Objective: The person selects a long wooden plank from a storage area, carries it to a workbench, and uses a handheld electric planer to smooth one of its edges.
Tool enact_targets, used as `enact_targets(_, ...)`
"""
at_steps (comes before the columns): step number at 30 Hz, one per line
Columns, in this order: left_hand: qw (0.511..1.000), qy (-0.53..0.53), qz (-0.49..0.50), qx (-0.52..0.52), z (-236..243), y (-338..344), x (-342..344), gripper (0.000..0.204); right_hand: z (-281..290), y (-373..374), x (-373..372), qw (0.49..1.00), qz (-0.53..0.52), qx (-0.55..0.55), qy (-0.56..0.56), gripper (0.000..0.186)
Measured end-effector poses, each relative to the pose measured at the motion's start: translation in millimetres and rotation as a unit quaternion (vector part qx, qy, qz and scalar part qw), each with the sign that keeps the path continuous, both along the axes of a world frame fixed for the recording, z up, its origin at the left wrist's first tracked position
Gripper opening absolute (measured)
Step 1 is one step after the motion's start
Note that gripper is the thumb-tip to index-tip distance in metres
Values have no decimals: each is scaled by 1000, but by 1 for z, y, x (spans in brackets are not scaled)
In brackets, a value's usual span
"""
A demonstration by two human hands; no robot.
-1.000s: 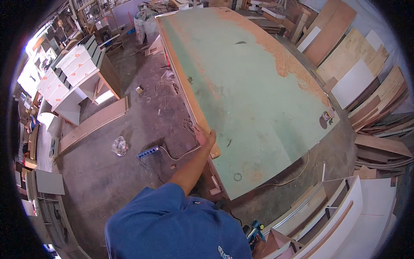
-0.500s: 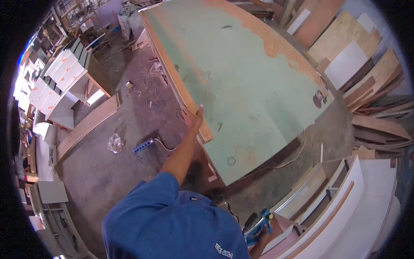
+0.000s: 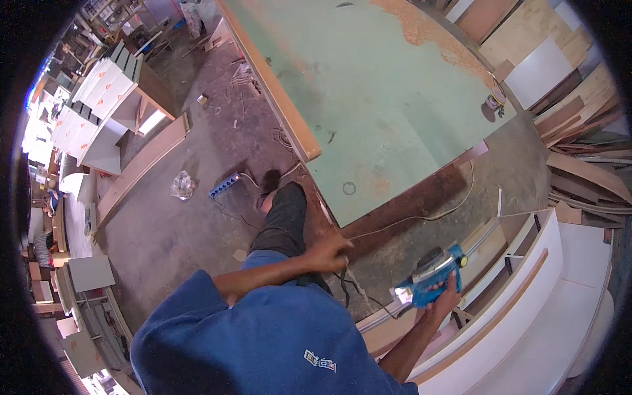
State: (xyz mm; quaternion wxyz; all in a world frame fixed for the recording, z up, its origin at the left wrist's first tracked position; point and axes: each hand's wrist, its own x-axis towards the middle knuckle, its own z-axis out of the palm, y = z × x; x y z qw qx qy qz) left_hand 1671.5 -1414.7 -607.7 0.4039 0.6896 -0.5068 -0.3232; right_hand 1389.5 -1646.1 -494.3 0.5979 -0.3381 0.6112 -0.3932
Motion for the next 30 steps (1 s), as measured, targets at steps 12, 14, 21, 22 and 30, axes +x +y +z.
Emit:
enact_targets(12,890,62,-394,221,-63,-40,-40,56,164,36,91,988,114,-101,-15,41)
enact_targets(14,922,59,-313,218,-86,-14,-16,41,173,31,113,984,149,-98,7,41)
enact_targets(21,979,-66,54,185,-61,98,128,32,151,9,197,926,339,-138,95,41)
enact_targets(22,972,-76,106,194,-63,120,144,29,144,10,215,909,380,-138,99,39)
enact_targets(30,902,-83,293,305,-105,273,236,34,99,39,356,818,522,-143,195,41)
